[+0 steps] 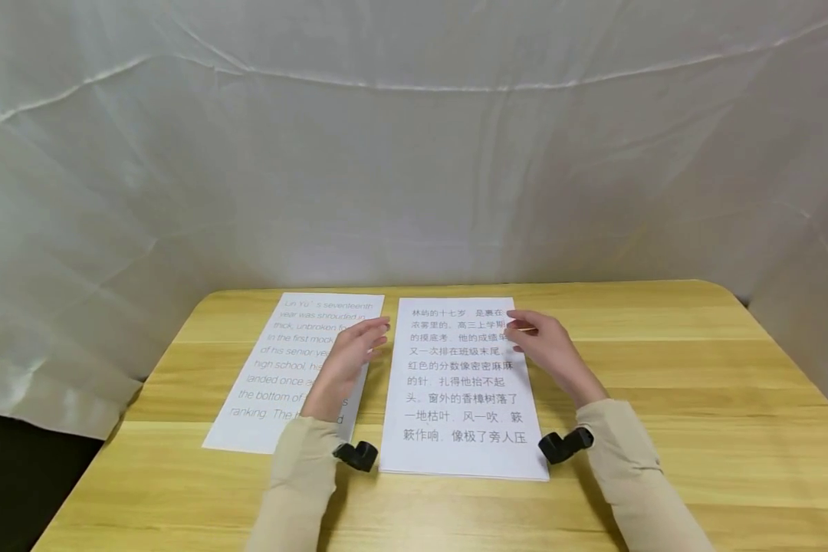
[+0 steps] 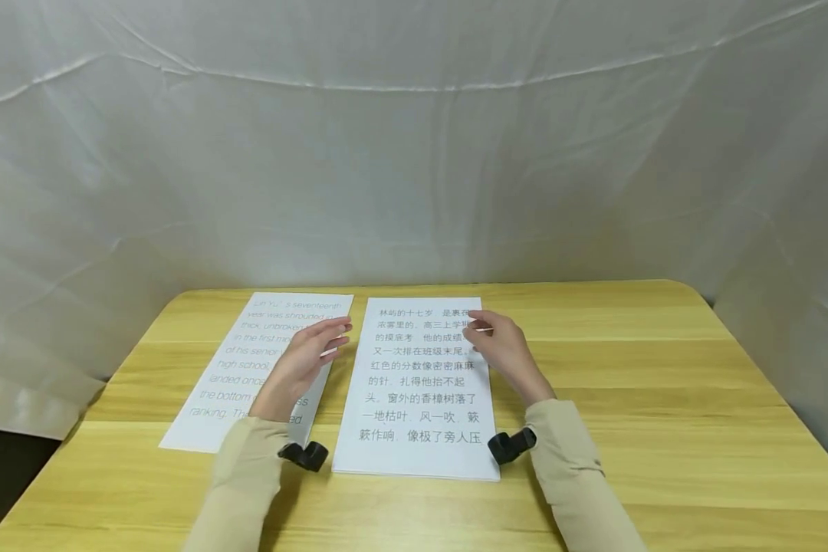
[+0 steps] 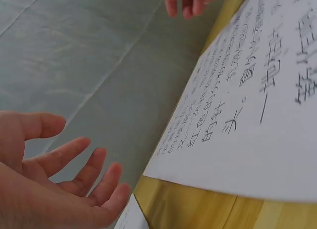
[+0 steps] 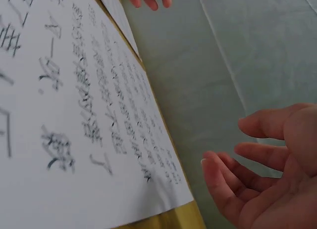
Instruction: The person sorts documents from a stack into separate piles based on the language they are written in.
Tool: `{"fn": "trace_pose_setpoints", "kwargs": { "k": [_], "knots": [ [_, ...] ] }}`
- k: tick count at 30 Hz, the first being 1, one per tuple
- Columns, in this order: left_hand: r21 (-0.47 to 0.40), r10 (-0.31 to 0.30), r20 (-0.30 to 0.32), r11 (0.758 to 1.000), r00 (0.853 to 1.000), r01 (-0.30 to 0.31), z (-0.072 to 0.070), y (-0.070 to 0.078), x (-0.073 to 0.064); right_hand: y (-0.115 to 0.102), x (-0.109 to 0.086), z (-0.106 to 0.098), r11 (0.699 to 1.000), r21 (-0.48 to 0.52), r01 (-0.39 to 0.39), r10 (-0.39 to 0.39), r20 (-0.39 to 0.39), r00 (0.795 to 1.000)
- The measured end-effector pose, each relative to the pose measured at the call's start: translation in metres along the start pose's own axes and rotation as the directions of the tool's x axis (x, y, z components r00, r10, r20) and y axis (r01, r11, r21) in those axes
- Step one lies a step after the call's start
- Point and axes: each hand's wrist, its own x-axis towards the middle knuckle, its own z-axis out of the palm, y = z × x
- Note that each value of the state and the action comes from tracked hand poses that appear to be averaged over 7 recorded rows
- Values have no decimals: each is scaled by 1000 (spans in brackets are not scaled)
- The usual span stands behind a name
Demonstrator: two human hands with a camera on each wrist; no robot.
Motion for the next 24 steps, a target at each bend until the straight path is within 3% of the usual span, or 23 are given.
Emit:
{"fn": "trace_pose_setpoints", "kwargs": {
  "k": [5,10,18,24],
  "knots": [
    [41,8,38,999,999,-10,7,-5,3,10,-5,-5,998,-65,-2,0,-21,1000],
    [85,-16,57,996,998,11,6,-11,4,19,-8,-7,998,-59,7,-8,-25,1000],
    [105,-38,32,994,999,34,1,-15,4,30,-7,-10,997,-81,-7,4,-30,1000],
    [198,-62,36,979,997,54,-2,-20,4,39,-6,-11,993,-106,-45,45,-11,999]
  ]
}}
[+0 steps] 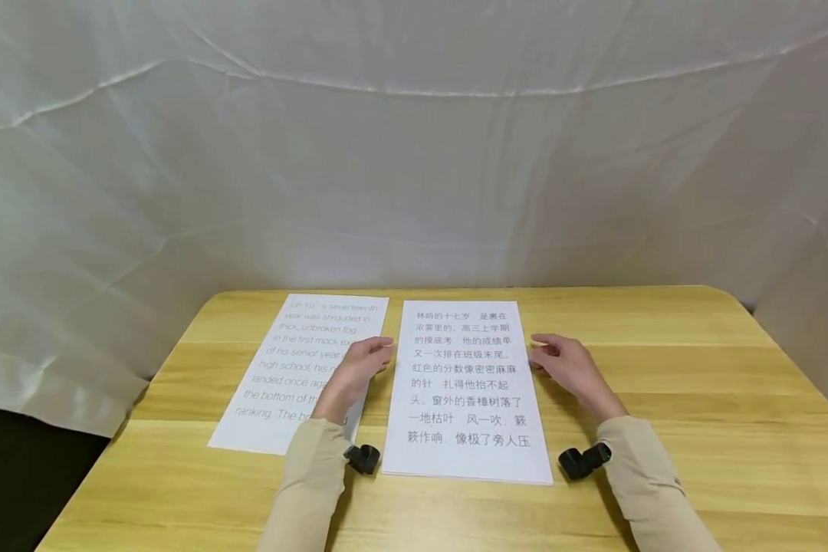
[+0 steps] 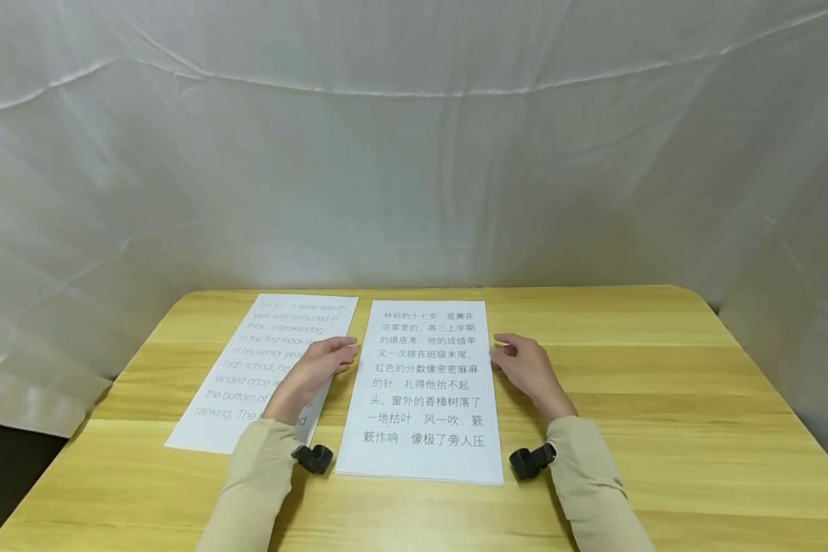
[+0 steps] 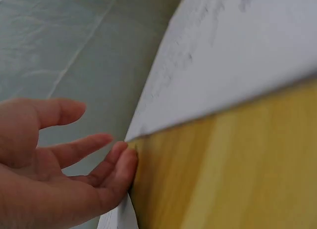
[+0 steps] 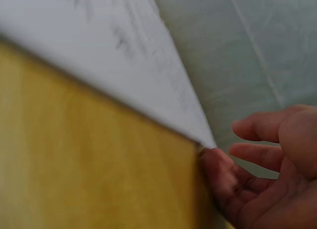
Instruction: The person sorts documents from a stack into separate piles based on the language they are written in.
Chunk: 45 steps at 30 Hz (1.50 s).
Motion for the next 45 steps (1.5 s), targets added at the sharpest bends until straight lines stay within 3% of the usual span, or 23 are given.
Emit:
{"fn": "trace_pose_setpoints", "kwargs": {
  "k": [7,16,20,26,35,45],
  "knots": [
    [131,-3,-3,991,1000,4,1,-9,2,7,0,2,996,-88,-20,25,50,998],
    [203,-8,-53,979,999,19,6,-7,4,3,3,2,986,-168,13,2,85,996],
    [193,-46,-81,979,996,61,8,-8,5,0,3,6,977,-210,18,3,100,995],
    [224,-16,-59,974,998,29,10,-11,8,-4,4,14,953,-298,53,-33,74,997],
    [188,-36,-47,981,998,44,10,-9,9,-8,2,17,948,-305,86,-71,60,996],
    [141,-22,45,990,999,15,5,-7,8,-12,0,19,960,-274,58,-45,54,998]
  ]
}}
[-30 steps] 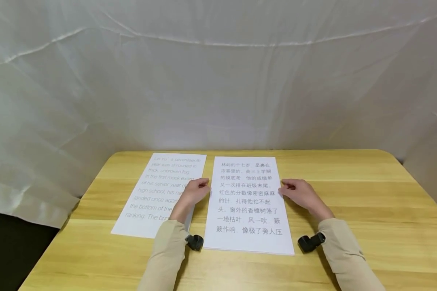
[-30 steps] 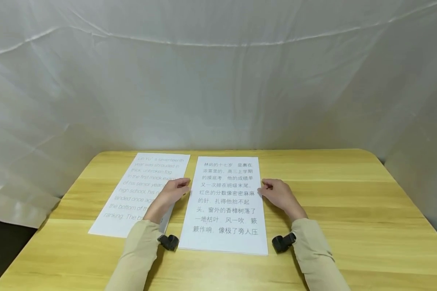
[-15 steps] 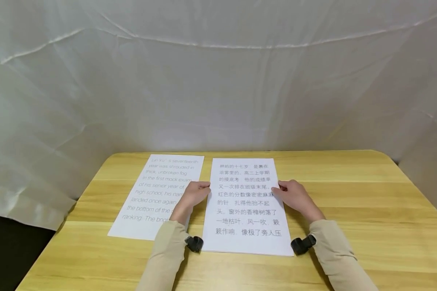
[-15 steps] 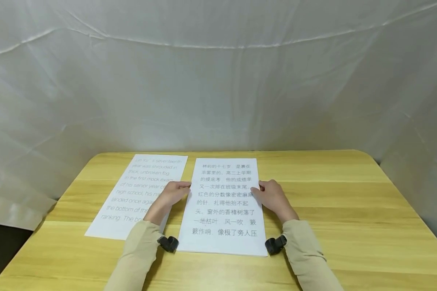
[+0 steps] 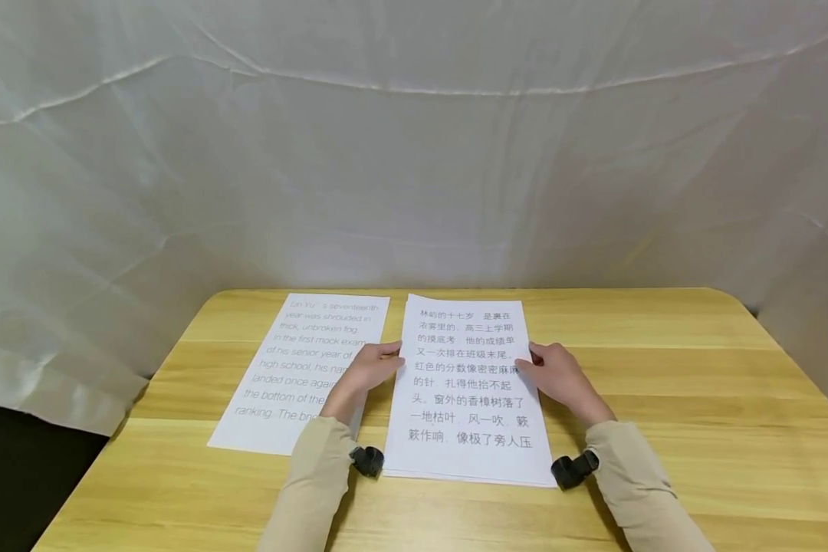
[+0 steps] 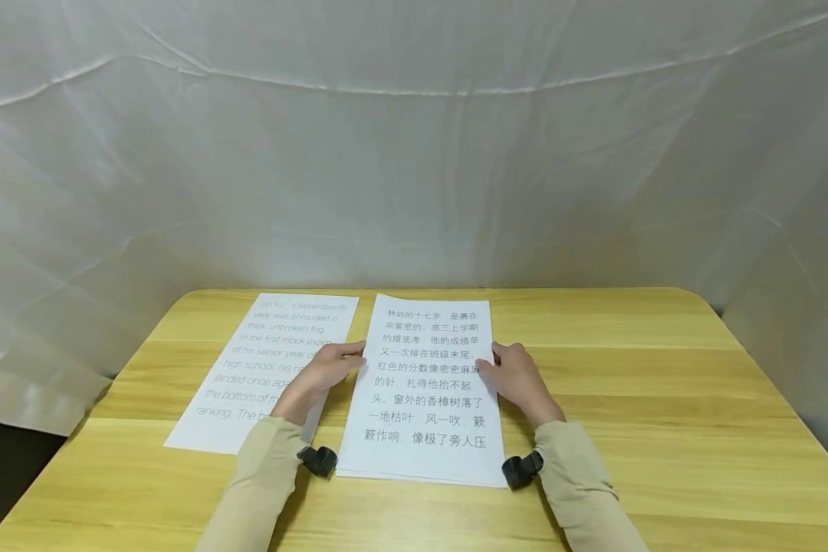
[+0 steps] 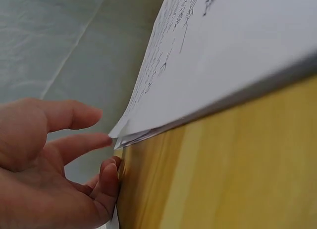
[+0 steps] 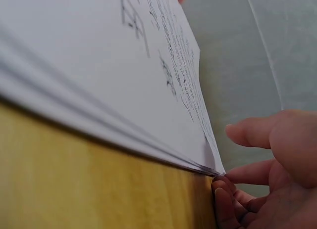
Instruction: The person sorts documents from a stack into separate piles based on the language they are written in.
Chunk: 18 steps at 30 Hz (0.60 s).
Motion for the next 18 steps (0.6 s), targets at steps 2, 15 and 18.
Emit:
{"fn": "trace_pose_setpoints", "kwargs": {
  "k": [2,15,18],
  "knots": [
    [-3,19,4,1000,1000,-19,-1,-2,0,1,0,3,1000,12,-4,4,-1,1000],
    [16,107,-110,994,988,-106,8,-1,2,8,0,7,991,125,40,-23,-134,991],
    [1,122,-131,992,984,-123,10,-1,3,8,-1,6,990,135,28,-11,-128,992]
  ]
}}
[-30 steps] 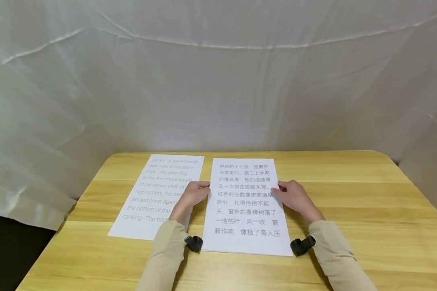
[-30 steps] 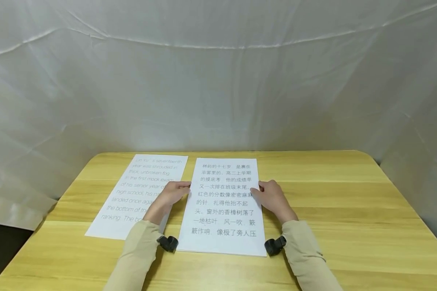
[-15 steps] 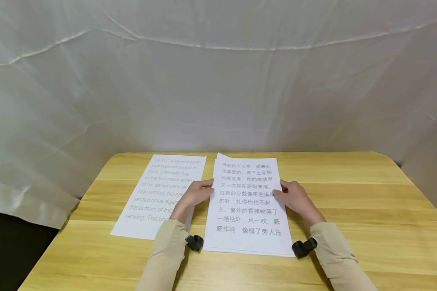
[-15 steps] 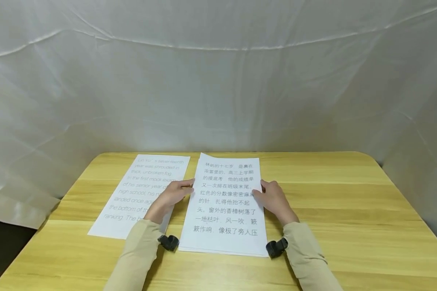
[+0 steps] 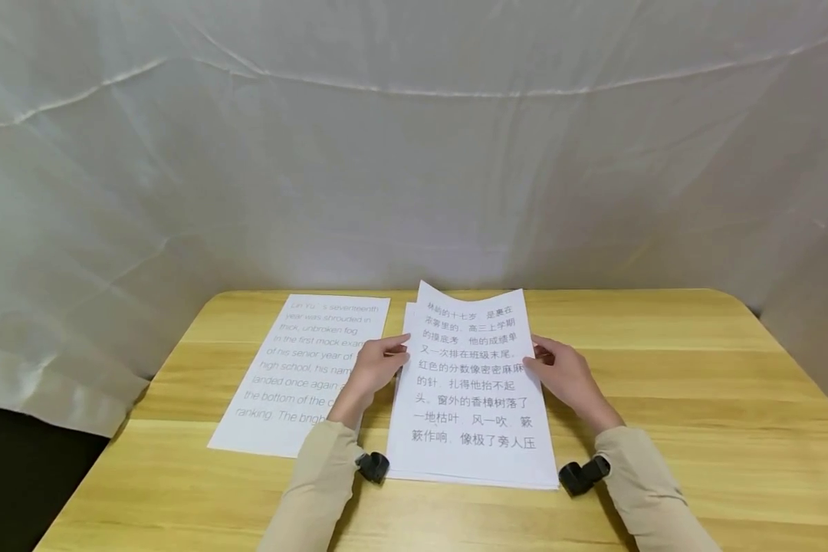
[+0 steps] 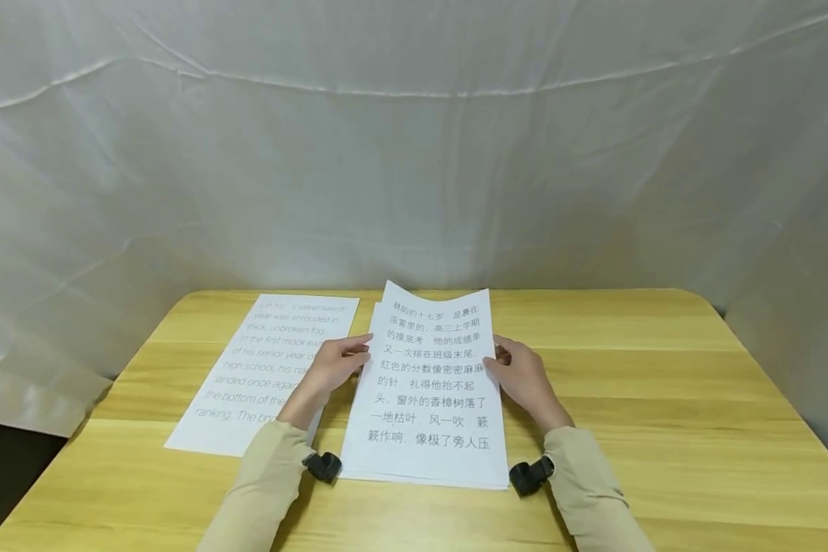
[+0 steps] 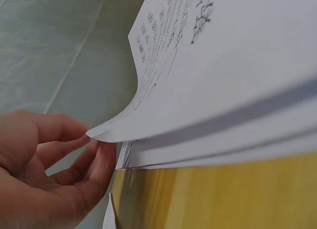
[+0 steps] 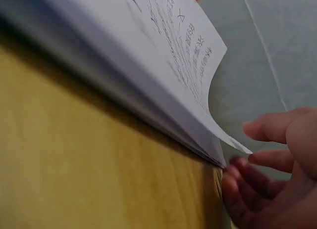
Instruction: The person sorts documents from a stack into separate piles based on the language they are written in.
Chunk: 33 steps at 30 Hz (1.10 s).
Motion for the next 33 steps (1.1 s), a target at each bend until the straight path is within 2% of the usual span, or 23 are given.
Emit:
{"fn": "trace_pose_setpoints", "kwargs": {
  "k": [7,11,15,22,27,33],
  "knots": [
    [-67,-2,-47,998,999,-1,2,-2,2,2,1,-4,998,68,4,-6,21,1000],
    [-125,-22,-45,992,999,16,-2,-6,3,4,1,-8,987,155,-35,25,68,997],
    [-206,-52,-19,977,998,47,-9,-7,2,4,0,-13,956,277,-96,67,113,991],
    [-370,-73,37,926,997,81,-17,-1,2,3,-2,-24,895,419,-150,96,146,985],
    [-398,-69,46,914,997,81,-19,2,2,3,-1,-28,852,494,-174,108,161,981],
    [-394,-62,46,916,997,75,-21,3,3,2,-1,-29,836,520,-176,108,159,981]
  ]
}}
